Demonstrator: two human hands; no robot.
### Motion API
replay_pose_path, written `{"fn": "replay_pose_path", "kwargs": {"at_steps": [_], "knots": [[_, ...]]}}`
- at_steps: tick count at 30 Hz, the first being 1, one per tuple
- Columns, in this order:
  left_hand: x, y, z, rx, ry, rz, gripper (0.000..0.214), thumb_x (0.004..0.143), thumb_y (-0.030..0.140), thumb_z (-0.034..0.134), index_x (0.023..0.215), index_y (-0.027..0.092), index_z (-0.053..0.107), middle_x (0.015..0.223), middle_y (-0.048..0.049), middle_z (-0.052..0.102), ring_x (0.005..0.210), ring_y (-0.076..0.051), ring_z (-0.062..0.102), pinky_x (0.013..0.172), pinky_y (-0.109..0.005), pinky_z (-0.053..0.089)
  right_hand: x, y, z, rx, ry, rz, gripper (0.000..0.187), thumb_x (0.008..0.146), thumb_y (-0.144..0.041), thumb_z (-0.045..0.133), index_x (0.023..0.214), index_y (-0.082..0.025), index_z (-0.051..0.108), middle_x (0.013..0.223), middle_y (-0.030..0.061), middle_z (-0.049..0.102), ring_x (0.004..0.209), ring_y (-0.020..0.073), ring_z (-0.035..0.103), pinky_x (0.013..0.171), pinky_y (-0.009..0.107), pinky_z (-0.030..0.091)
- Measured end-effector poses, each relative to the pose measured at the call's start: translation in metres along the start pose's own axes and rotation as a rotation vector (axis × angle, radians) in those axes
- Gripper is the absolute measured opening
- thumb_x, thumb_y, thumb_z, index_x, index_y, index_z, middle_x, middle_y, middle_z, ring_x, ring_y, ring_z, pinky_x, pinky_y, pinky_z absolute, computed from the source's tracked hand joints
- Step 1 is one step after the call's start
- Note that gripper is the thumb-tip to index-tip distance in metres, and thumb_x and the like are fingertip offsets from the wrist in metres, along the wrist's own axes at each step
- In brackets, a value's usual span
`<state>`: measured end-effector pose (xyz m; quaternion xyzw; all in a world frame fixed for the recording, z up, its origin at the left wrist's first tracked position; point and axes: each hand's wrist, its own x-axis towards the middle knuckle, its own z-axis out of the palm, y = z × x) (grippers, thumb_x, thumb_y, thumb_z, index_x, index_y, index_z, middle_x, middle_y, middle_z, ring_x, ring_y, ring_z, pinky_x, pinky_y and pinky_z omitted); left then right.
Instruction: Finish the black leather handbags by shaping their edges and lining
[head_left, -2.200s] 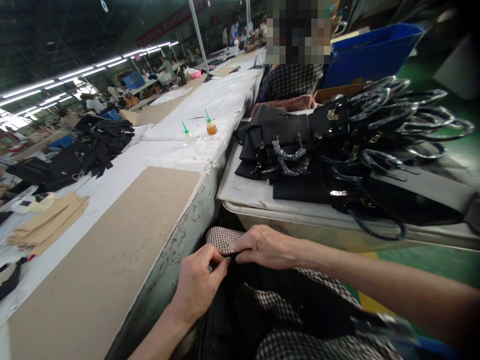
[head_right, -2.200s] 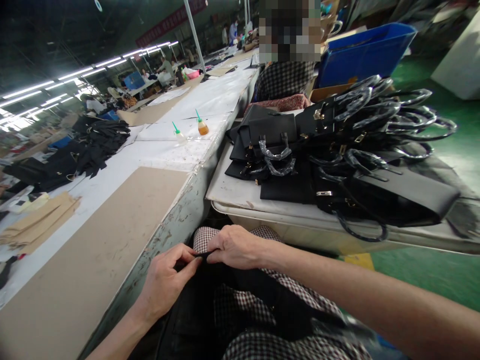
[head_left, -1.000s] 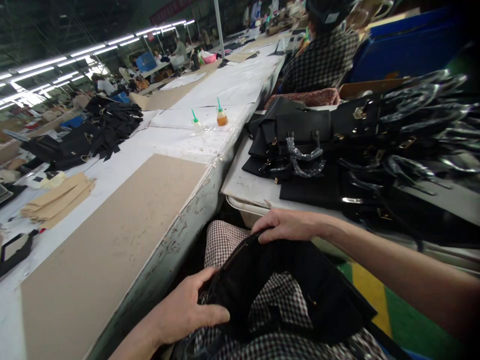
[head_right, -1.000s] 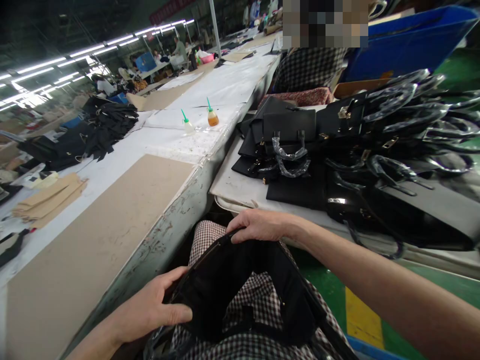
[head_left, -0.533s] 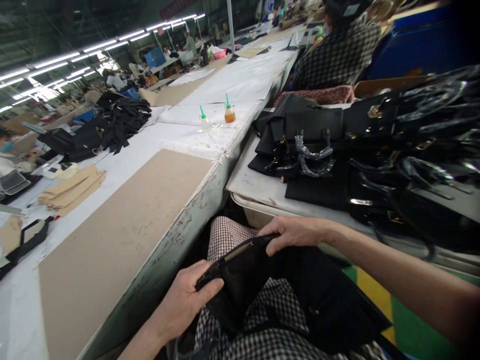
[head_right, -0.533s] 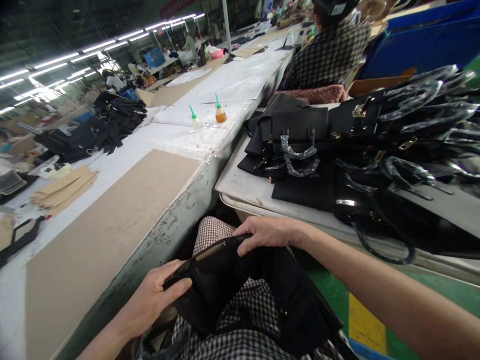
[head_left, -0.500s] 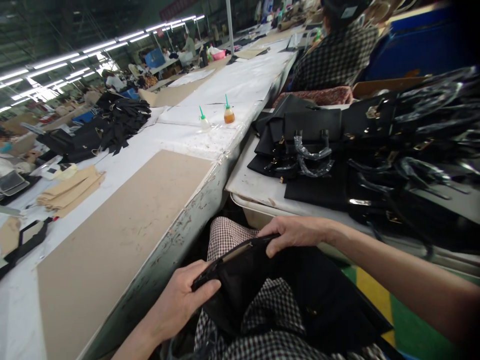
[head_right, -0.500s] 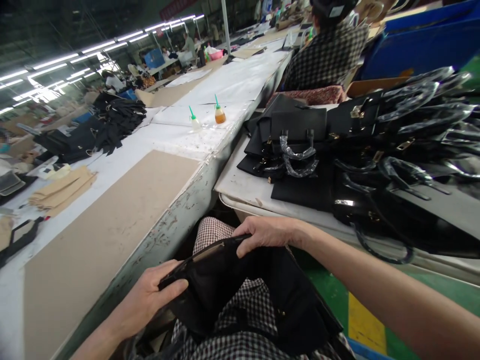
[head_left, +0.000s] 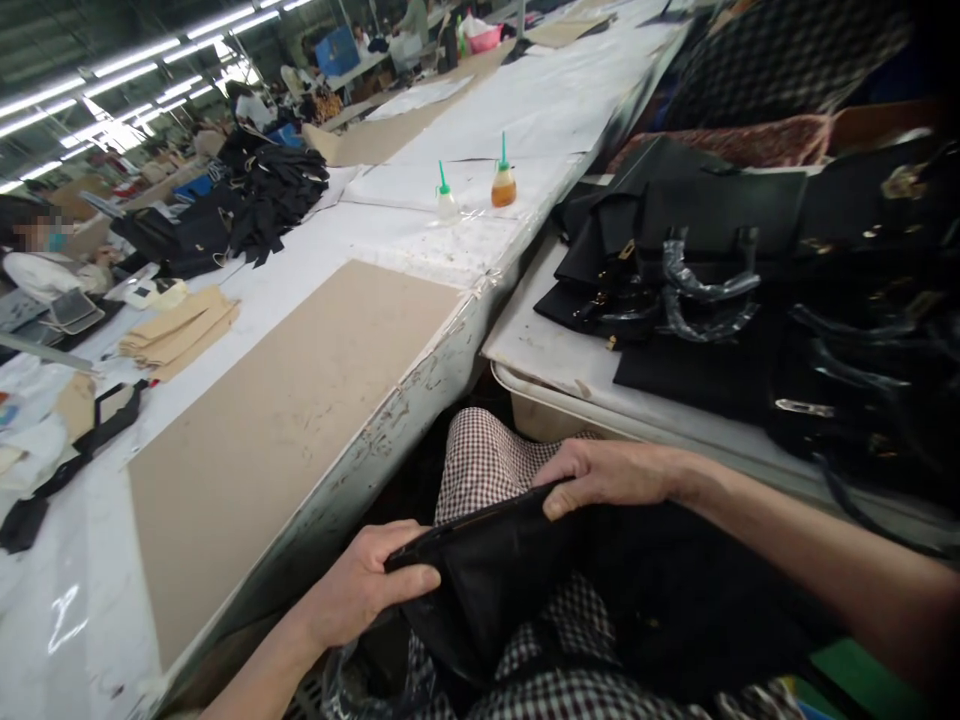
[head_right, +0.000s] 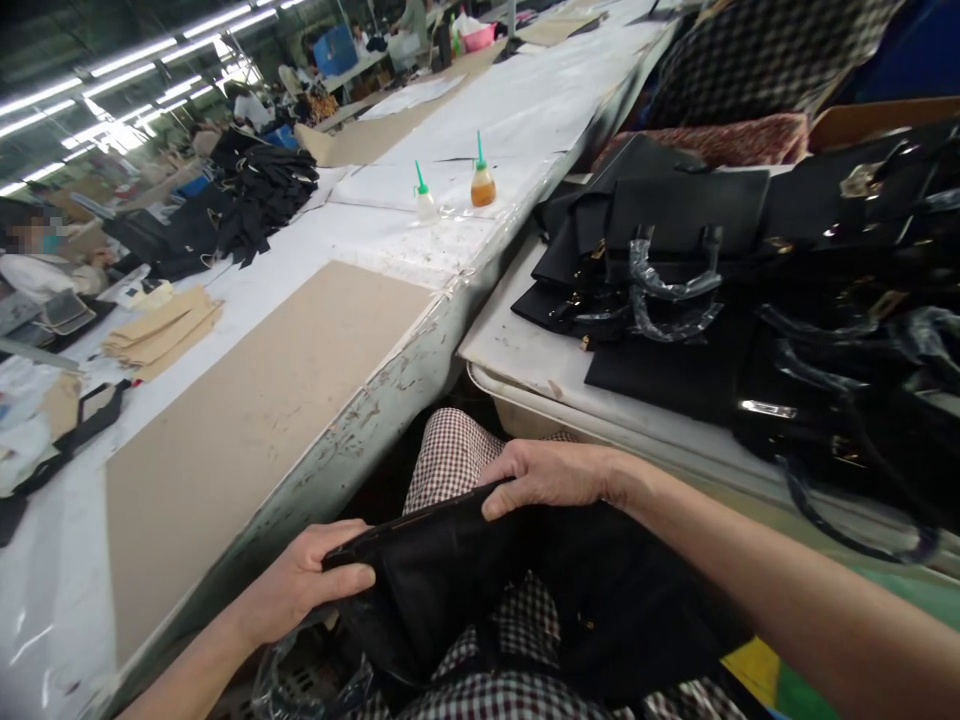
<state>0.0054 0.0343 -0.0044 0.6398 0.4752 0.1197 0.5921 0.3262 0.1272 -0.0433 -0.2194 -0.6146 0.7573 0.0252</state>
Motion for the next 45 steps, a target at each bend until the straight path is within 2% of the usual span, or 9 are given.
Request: {"fn": "replay_pose_path", "kwargs": {"at_steps": [11,15,20,28,35,37,40,43,45], "knots": [[0.009,-0.026,-0.004,-0.190,-0.121,0.017,0.023,0.087,0.035,0.061,0.080,0.013,0.063,0.080,-0.0007,0.051,0.075,-0.015,0.049,0.068,-0.025,0.036,0.005,0.014,-0.005,0.040,0.027,0.100,0.028,0.082,-0.039,0.070,0.087,-0.012,0.076,0.073,0.0002,0.069,0.068,0.0134,0.060,0.063,0.020,0.047],[0.019,-0.033,0.001,-0.266,-0.100,0.045,0.035,0.089,0.046,0.056,0.078,0.013,0.058,0.079,-0.0008,0.046,0.074,-0.015,0.044,0.067,-0.025,0.034,0.005,0.018,-0.008,0.104,0.023,0.076,0.032,0.084,-0.038,0.068,0.104,-0.013,0.075,0.092,0.0035,0.074,0.089,0.0208,0.067,0.080,0.026,0.052],[0.024,-0.038,0.003,-0.149,-0.058,0.119,0.052,0.091,0.063,0.042,0.070,0.015,0.047,0.074,0.0004,0.040,0.070,-0.014,0.038,0.064,-0.026,0.031,0.004,0.014,-0.009,0.120,0.004,-0.006,0.043,0.086,-0.034,0.066,0.126,-0.018,0.064,0.127,0.0038,0.065,0.121,0.0264,0.056,0.107,0.035,0.041],[0.020,-0.026,0.007,-0.083,0.009,0.025,0.043,0.097,0.042,0.044,0.063,0.015,0.047,0.071,0.0007,0.046,0.069,-0.013,0.043,0.066,-0.024,0.036,0.003,0.015,-0.005,0.132,0.042,0.013,0.035,0.083,-0.035,0.069,0.111,-0.014,0.072,0.105,0.0049,0.073,0.099,0.0239,0.067,0.093,0.031,0.050],[0.024,-0.002,0.003,-0.305,0.044,-0.153,0.029,0.089,0.033,0.059,0.109,0.015,0.068,0.102,-0.0059,0.070,0.093,-0.021,0.061,0.081,-0.028,0.046,0.002,0.011,-0.001,0.204,0.048,0.006,0.031,0.084,-0.033,0.068,0.108,-0.014,0.073,0.099,0.0053,0.074,0.092,0.0216,0.068,0.088,0.029,0.051],[0.026,0.011,0.003,-0.155,0.034,-0.156,0.026,0.090,0.028,0.054,0.109,0.017,0.069,0.099,-0.0042,0.071,0.090,-0.020,0.063,0.079,-0.028,0.047,0.003,0.011,0.000,0.199,0.065,0.009,0.031,0.083,-0.033,0.069,0.107,-0.014,0.073,0.099,0.0050,0.074,0.091,0.0209,0.068,0.087,0.028,0.051],[0.031,0.027,0.011,0.361,0.161,-0.089,0.024,0.089,0.017,0.049,0.100,0.020,0.071,0.096,-0.0031,0.071,0.093,-0.022,0.061,0.084,-0.035,0.045,0.007,0.012,0.000,0.162,0.094,-0.004,0.030,0.081,-0.032,0.070,0.104,-0.014,0.073,0.097,0.0034,0.073,0.089,0.0193,0.067,0.083,0.026,0.051],[0.038,0.031,0.028,0.860,0.314,0.043,0.031,0.088,0.009,0.046,0.106,0.020,0.069,0.119,-0.0078,0.067,0.109,-0.029,0.056,0.094,-0.047,0.040,0.010,0.009,0.000,0.115,0.097,-0.021,0.028,0.081,-0.032,0.069,0.103,-0.014,0.073,0.096,0.0020,0.073,0.087,0.0182,0.066,0.082,0.025,0.050],[0.044,0.028,0.041,0.966,0.353,0.128,0.037,0.091,0.009,0.042,0.119,0.019,0.064,0.132,-0.0097,0.060,0.114,-0.029,0.055,0.096,-0.048,0.041,0.011,0.008,0.000,0.094,0.098,-0.037,0.028,0.082,-0.031,0.068,0.104,-0.015,0.073,0.097,0.0014,0.073,0.087,0.0175,0.065,0.083,0.024,0.050]]}}
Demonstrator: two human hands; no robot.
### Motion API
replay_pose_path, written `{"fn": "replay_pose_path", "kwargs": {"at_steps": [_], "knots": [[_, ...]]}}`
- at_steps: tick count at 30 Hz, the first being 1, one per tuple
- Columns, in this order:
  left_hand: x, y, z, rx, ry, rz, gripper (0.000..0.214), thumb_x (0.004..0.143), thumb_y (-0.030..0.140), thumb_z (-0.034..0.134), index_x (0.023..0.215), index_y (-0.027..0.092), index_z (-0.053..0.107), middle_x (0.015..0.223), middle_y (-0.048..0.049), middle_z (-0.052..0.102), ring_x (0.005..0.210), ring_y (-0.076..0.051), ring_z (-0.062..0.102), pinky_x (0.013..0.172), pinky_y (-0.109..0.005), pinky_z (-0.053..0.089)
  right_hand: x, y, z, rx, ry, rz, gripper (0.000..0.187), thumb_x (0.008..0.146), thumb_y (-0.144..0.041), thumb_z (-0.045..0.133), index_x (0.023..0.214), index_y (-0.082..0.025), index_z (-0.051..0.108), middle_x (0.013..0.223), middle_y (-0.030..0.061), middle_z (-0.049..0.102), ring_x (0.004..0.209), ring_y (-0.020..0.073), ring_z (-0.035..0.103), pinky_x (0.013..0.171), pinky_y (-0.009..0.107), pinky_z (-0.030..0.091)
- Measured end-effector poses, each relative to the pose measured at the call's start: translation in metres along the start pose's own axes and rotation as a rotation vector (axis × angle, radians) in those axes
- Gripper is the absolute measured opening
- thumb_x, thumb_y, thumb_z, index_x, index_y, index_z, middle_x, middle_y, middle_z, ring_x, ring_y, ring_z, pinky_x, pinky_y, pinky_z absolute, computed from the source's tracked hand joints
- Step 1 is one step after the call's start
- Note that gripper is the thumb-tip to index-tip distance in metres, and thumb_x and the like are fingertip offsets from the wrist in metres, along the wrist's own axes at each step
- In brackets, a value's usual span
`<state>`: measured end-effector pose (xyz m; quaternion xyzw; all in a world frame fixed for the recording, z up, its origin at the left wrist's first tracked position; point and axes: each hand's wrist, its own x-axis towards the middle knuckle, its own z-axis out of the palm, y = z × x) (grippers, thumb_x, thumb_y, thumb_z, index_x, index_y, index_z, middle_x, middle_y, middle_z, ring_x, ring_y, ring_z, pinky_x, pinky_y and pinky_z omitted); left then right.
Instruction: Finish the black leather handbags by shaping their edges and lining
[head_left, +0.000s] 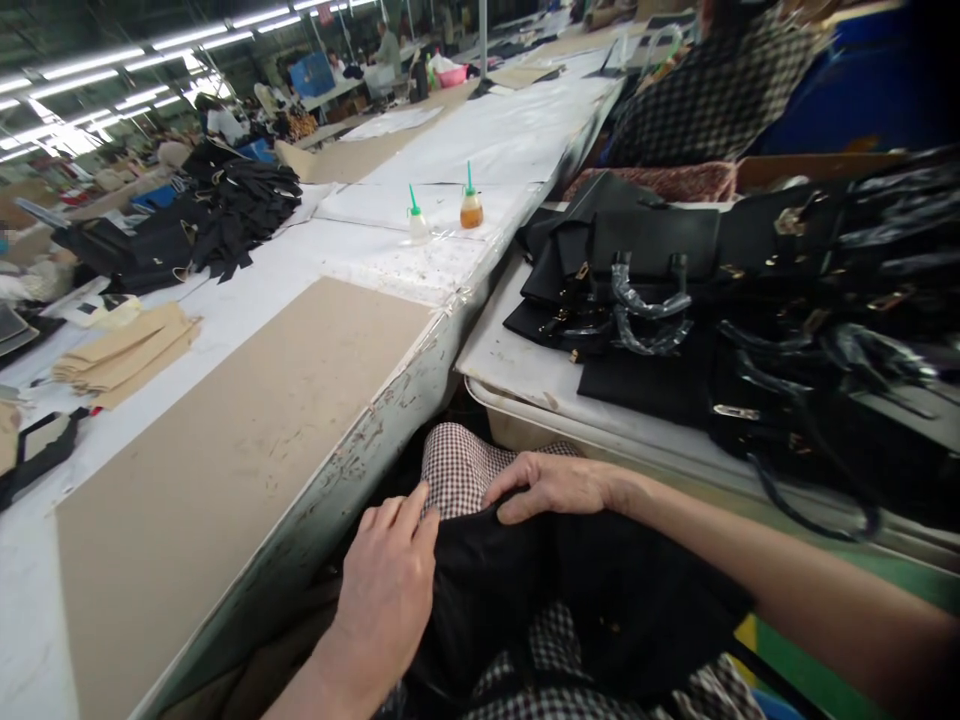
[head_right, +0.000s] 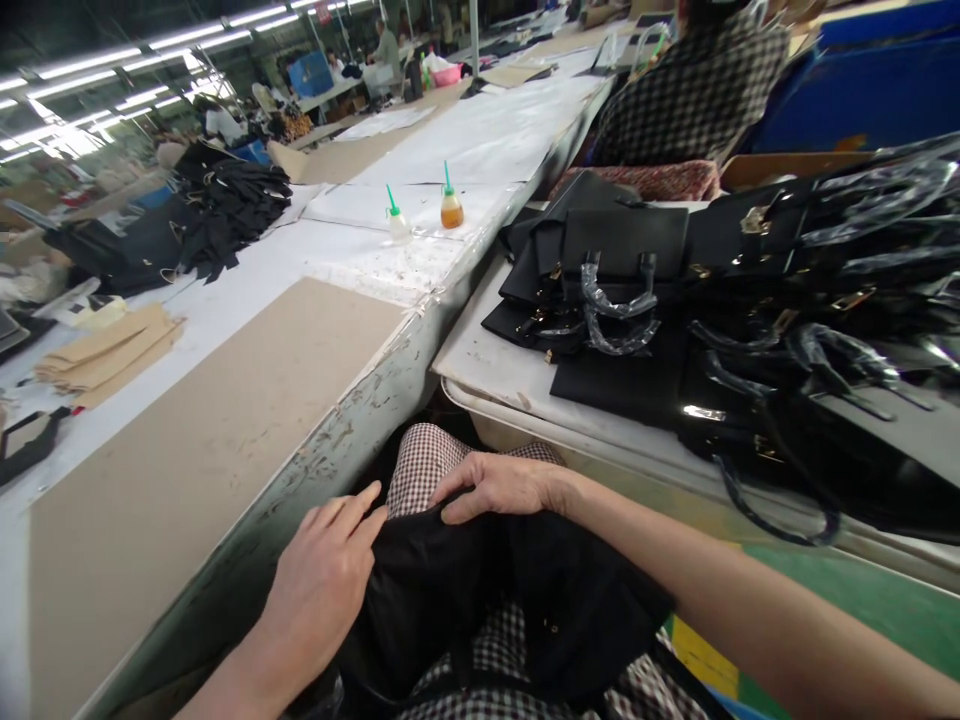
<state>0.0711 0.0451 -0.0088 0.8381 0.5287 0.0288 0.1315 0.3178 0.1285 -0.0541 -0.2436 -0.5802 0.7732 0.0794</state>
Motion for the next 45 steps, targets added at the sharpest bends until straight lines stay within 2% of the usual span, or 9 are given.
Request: {"fn": "replay_pose_path", "kwargs": {"at_steps": [3,8,14,21,32,37,40,42,45], "knots": [[0.005,0.010,0.014,-0.088,0.044,-0.008,0.031,0.098,0.021,0.040,0.122,0.020,0.059,0.116,-0.0071,0.068,0.100,-0.022,0.062,0.090,-0.038,0.045,-0.001,0.001,0.000,-0.027,0.004,-0.040,0.027,0.083,-0.030,0.067,0.105,-0.016,0.073,0.099,0.0007,0.072,0.090,0.0169,0.064,0.084,0.023,0.048],[0.007,0.012,0.024,-0.190,0.049,-0.016,0.031,0.101,0.033,0.042,0.079,0.020,0.059,0.076,-0.0011,0.063,0.072,-0.015,0.059,0.066,-0.027,0.039,-0.016,0.009,-0.013,-0.158,0.012,-0.005,0.035,0.080,-0.037,0.072,0.107,-0.017,0.072,0.097,0.0001,0.071,0.089,0.0177,0.063,0.079,0.023,0.049],[0.010,0.005,0.027,-0.295,-0.028,0.033,0.030,0.100,0.042,0.042,0.087,0.020,0.057,0.079,-0.0001,0.064,0.074,-0.014,0.060,0.067,-0.025,0.038,-0.045,0.011,-0.030,-0.248,0.082,0.066,0.032,0.082,-0.033,0.066,0.110,-0.019,0.070,0.105,0.0002,0.072,0.097,0.0205,0.063,0.085,0.027,0.049],[0.030,0.004,0.024,-0.079,-0.117,0.017,0.046,0.092,0.061,0.044,0.072,0.021,0.052,0.067,0.0000,0.063,0.066,-0.018,0.059,0.061,-0.027,0.032,-0.066,0.014,-0.038,-0.323,0.095,0.088,0.030,0.081,-0.024,0.061,0.107,-0.016,0.071,0.100,0.0014,0.073,0.097,0.0233,0.065,0.085,0.030,0.050],[0.031,-0.017,0.046,-0.213,-0.288,-0.005,0.052,0.089,0.065,0.045,0.066,0.019,0.041,0.058,0.0052,0.040,0.057,-0.011,0.040,0.056,-0.023,0.025,-0.075,0.052,-0.044,-0.072,0.052,0.146,0.029,0.075,-0.030,0.070,0.099,-0.015,0.076,0.086,0.0010,0.075,0.078,0.0177,0.068,0.073,0.025,0.054],[0.026,-0.019,0.050,-0.256,-0.286,-0.004,0.052,0.089,0.064,0.047,0.064,0.018,0.043,0.058,0.0050,0.042,0.057,-0.011,0.042,0.055,-0.022,0.027,-0.084,0.074,-0.047,0.052,0.062,0.260,0.033,0.067,-0.036,0.078,0.092,-0.016,0.076,0.082,0.0018,0.075,0.071,0.0176,0.068,0.065,0.025,0.055],[0.028,-0.015,0.045,-0.204,-0.264,-0.023,0.049,0.090,0.064,0.046,0.072,0.019,0.054,0.059,0.0033,0.053,0.058,-0.014,0.052,0.056,-0.022,0.031,-0.089,0.073,-0.045,0.037,0.091,0.251,0.033,0.067,-0.035,0.077,0.092,-0.014,0.076,0.083,0.0024,0.075,0.073,0.0191,0.068,0.065,0.026,0.055],[0.030,-0.010,0.039,-0.170,-0.257,-0.015,0.043,0.093,0.059,0.042,0.094,0.022,0.062,0.070,0.0007,0.066,0.068,-0.018,0.063,0.061,-0.023,0.037,-0.090,0.062,-0.043,-0.044,0.094,0.209,0.029,0.071,-0.031,0.072,0.094,-0.014,0.075,0.084,0.0025,0.075,0.077,0.0202,0.068,0.069,0.027,0.055],[0.034,0.000,0.030,-0.136,-0.228,0.009,0.042,0.099,0.052,0.036,0.128,0.029,0.055,0.093,-0.0027,0.075,0.083,-0.022,0.071,0.072,-0.027,0.045,-0.090,0.038,-0.039,-0.275,0.106,0.163,0.028,0.076,-0.024,0.064,0.102,-0.015,0.072,0.093,0.0031,0.074,0.086,0.0226,0.068,0.076,0.030,0.054]]}}
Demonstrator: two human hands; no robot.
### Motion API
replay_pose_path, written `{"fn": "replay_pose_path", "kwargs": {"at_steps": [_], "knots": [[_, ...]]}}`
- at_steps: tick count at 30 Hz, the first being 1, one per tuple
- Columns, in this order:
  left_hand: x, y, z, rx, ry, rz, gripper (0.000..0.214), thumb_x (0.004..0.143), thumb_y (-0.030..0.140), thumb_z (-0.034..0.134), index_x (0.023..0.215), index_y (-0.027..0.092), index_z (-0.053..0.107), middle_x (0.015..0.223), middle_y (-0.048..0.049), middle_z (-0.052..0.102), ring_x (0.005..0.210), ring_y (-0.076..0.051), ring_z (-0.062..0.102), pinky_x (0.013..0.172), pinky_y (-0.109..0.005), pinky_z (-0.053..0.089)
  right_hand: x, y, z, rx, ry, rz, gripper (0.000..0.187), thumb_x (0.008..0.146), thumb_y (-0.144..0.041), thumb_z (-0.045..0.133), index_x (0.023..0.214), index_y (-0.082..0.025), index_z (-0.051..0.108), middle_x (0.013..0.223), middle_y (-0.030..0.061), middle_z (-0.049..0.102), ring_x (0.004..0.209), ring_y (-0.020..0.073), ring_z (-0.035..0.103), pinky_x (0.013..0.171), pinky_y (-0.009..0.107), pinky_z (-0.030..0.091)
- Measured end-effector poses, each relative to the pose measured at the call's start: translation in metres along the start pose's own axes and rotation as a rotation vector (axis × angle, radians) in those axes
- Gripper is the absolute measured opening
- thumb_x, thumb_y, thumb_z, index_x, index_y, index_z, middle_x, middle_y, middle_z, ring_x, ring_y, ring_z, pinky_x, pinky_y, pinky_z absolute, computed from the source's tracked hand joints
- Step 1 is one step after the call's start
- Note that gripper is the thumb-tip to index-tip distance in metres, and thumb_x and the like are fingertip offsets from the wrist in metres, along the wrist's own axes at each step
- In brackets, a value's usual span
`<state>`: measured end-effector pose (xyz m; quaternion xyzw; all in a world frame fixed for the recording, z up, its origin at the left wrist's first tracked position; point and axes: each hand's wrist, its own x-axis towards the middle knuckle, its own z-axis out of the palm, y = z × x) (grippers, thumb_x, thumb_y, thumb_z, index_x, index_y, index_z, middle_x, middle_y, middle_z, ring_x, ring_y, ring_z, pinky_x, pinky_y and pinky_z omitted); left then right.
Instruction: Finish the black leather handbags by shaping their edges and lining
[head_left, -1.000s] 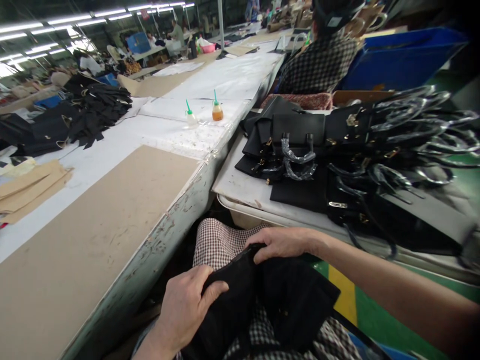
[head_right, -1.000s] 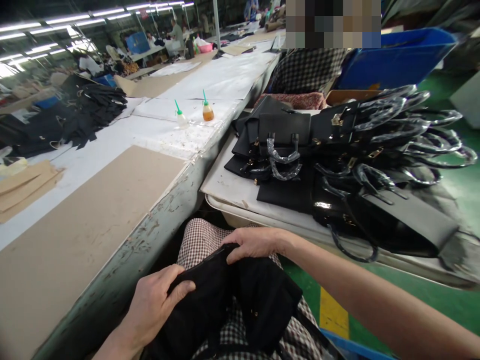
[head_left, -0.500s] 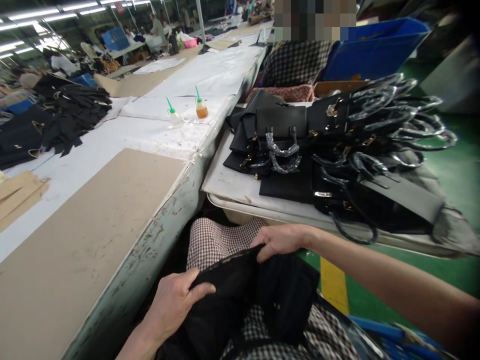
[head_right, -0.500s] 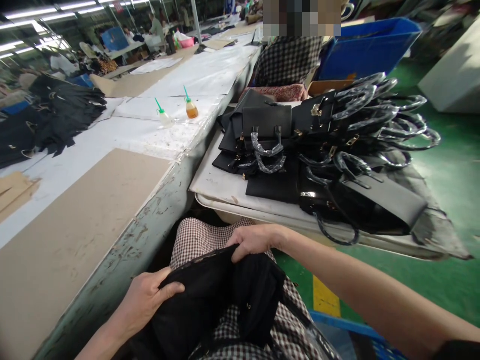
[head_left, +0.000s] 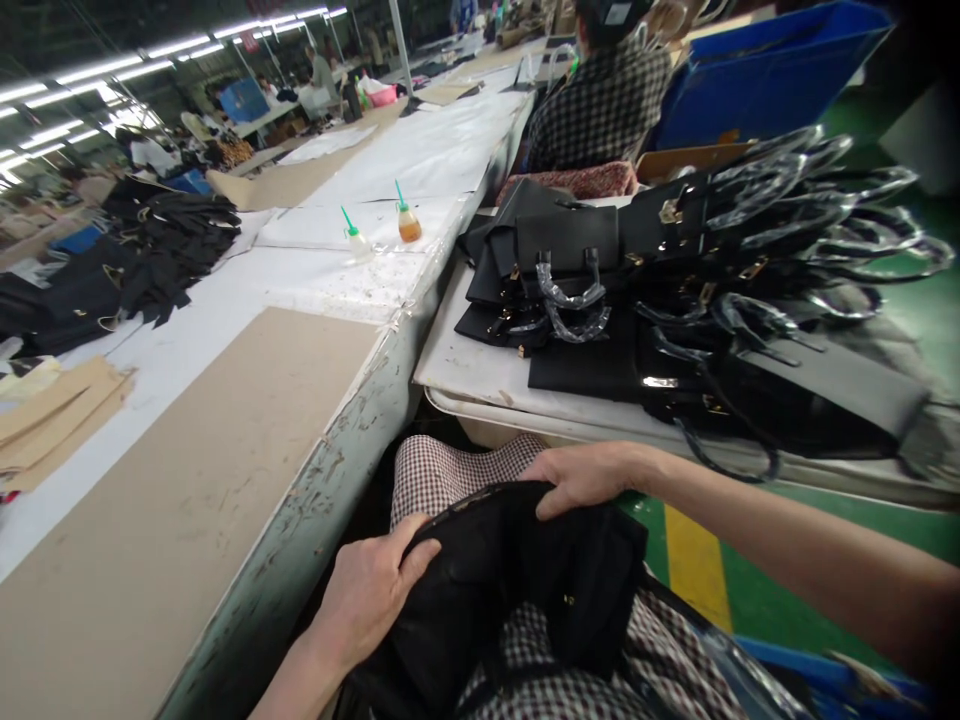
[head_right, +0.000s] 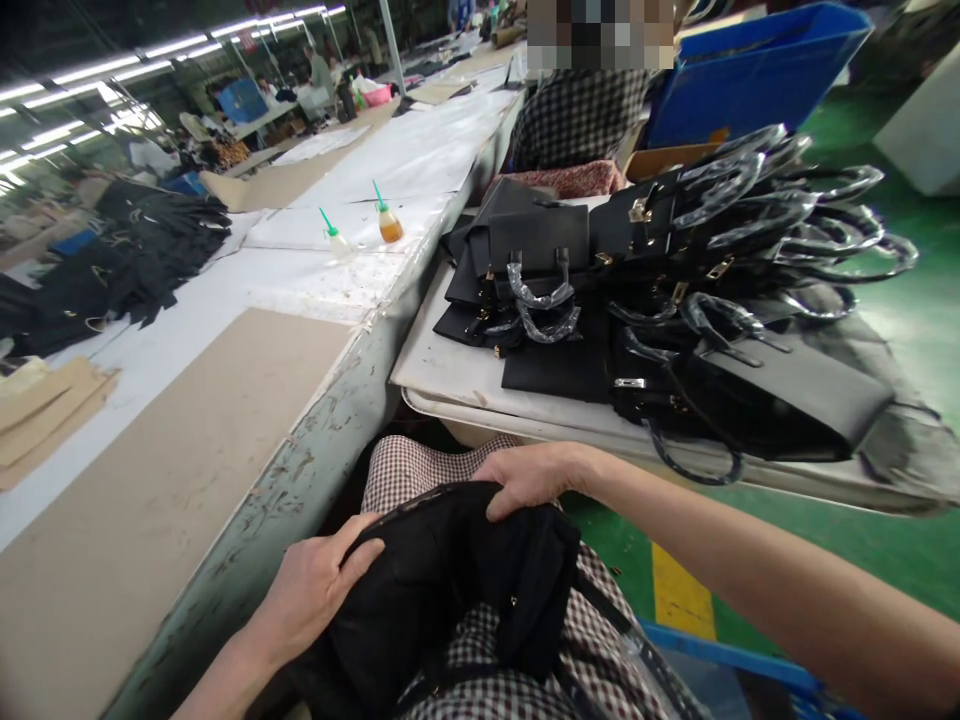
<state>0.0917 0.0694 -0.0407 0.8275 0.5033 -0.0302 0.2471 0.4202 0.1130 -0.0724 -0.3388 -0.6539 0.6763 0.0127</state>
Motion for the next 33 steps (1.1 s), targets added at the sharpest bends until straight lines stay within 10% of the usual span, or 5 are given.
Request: {"fn": "replay_pose_path", "kwargs": {"at_steps": [6,13,33], "knots": [[-0.001,0.010,-0.002,0.014,0.043,0.068,0.045,0.098,0.051,0.039,0.135,0.031,0.054,0.104,-0.0029,0.076,0.087,-0.023,0.073,0.072,-0.028,0.050,0.016,-0.034,0.001,-0.255,0.194,-0.216,0.077,0.070,-0.032,0.078,0.140,-0.027,0.048,0.135,0.0036,0.057,0.120,0.0272,0.054,0.105,0.036,0.039],[-0.007,0.006,-0.005,-0.058,0.049,0.052,0.042,0.097,0.050,0.042,0.132,0.030,0.056,0.106,-0.0007,0.075,0.090,-0.020,0.072,0.079,-0.026,0.051,0.057,-0.040,0.003,-0.140,0.187,-0.426,0.029,0.075,-0.031,0.075,0.100,-0.019,0.068,0.096,0.0007,0.069,0.092,0.0186,0.063,0.085,0.029,0.047],[-0.011,0.002,-0.003,-0.018,0.067,0.043,0.050,0.092,0.061,0.043,0.126,0.029,0.059,0.106,0.0008,0.074,0.090,-0.022,0.071,0.077,-0.028,0.051,0.052,-0.046,0.016,-0.458,0.315,-0.581,0.008,0.087,-0.024,0.069,0.092,-0.018,0.068,0.092,0.0020,0.069,0.086,0.0154,0.063,0.078,0.025,0.045]]}}
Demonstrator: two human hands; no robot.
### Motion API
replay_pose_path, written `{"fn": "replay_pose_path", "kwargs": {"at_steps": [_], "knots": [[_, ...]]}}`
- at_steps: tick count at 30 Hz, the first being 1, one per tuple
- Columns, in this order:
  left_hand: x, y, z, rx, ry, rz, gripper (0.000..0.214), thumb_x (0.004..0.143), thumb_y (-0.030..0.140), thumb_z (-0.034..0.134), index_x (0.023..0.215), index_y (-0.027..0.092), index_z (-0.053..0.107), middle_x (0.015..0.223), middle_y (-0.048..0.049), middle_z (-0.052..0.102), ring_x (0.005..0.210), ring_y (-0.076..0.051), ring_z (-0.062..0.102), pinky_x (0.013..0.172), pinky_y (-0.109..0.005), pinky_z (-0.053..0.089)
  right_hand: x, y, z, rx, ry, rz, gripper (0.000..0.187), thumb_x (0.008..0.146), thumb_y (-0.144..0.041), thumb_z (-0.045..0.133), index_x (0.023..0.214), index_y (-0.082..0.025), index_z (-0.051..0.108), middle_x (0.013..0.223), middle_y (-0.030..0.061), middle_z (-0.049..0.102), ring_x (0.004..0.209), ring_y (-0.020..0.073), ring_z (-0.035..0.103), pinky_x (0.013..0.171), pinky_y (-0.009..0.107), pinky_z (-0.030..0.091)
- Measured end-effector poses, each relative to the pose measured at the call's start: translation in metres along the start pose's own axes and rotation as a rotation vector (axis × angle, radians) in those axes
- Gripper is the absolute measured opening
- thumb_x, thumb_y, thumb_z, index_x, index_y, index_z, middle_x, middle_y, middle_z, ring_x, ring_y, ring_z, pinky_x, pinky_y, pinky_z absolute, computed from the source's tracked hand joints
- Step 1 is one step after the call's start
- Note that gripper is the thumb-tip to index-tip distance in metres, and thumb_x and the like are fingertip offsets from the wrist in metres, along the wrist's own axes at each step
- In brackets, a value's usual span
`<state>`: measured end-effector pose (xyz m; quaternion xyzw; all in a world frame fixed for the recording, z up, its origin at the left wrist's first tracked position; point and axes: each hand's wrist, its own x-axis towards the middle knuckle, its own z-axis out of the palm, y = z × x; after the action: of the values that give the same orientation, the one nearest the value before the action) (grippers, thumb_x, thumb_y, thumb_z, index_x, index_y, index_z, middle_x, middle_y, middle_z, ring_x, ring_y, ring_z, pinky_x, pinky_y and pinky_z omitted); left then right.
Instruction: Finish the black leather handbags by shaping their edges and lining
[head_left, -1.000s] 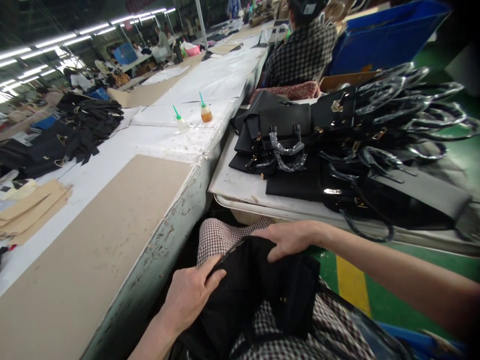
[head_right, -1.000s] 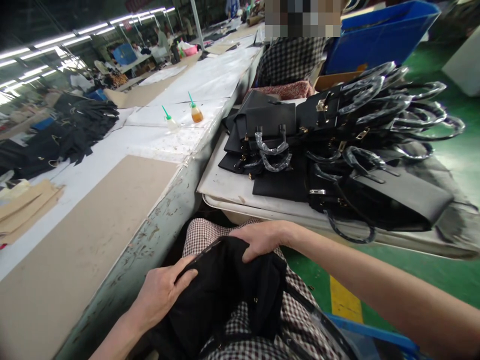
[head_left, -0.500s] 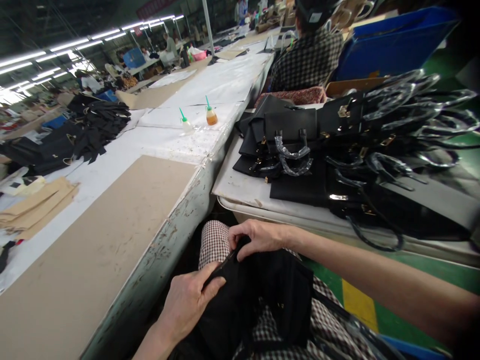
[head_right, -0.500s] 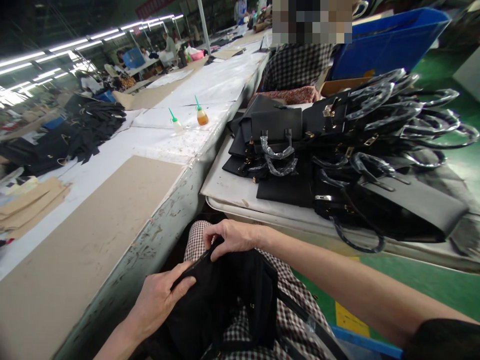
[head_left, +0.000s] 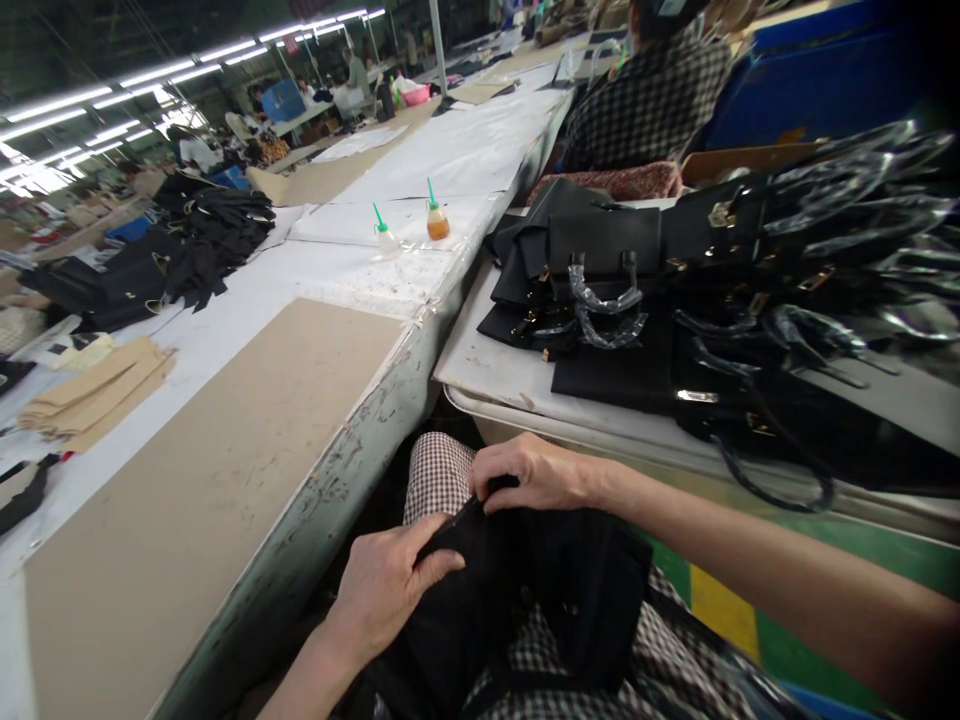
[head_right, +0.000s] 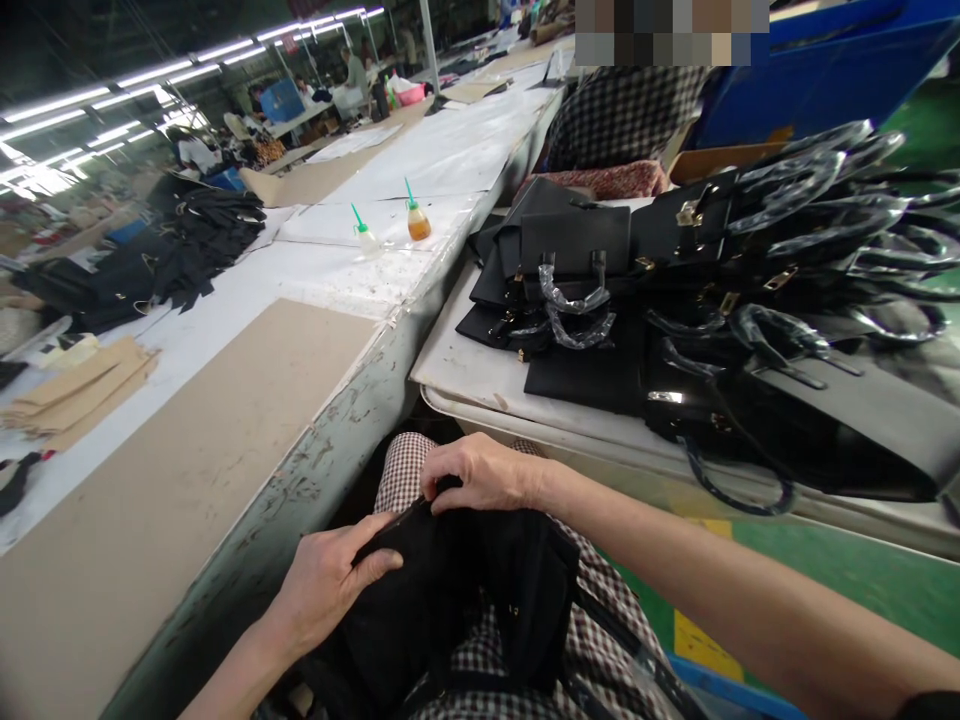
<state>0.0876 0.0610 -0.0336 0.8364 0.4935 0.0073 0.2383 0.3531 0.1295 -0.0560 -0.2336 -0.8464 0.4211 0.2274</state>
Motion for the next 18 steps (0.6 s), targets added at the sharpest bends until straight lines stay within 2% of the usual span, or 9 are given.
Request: {"fn": "replay_pose_path", "kwargs": {"at_steps": [4,10,18], "knots": [[0.000,0.002,-0.001,-0.034,0.015,0.001,0.044,0.094,0.057,0.043,0.125,0.030,0.060,0.107,0.0017,0.074,0.091,-0.020,0.070,0.079,-0.026,0.049,-0.002,0.000,0.003,0.034,0.023,0.097,0.009,0.085,-0.025,0.070,0.091,-0.018,0.069,0.086,-0.0007,0.070,0.078,0.0139,0.063,0.073,0.023,0.046],[0.001,0.002,-0.003,-0.082,0.006,-0.026,0.038,0.096,0.054,0.043,0.121,0.033,0.062,0.099,0.0041,0.075,0.084,-0.018,0.070,0.072,-0.023,0.047,-0.004,-0.005,0.005,0.189,0.051,0.183,0.007,0.083,-0.023,0.068,0.086,-0.017,0.068,0.080,-0.0032,0.069,0.071,0.0116,0.062,0.067,0.020,0.045],[-0.002,0.002,-0.001,-0.016,0.011,-0.013,0.037,0.097,0.052,0.042,0.121,0.033,0.062,0.094,0.0026,0.075,0.080,-0.017,0.070,0.071,-0.024,0.047,-0.006,-0.015,0.010,0.163,0.131,0.273,0.004,0.080,-0.020,0.068,0.082,-0.017,0.068,0.075,-0.0050,0.067,0.068,0.0106,0.059,0.063,0.020,0.043]]}}
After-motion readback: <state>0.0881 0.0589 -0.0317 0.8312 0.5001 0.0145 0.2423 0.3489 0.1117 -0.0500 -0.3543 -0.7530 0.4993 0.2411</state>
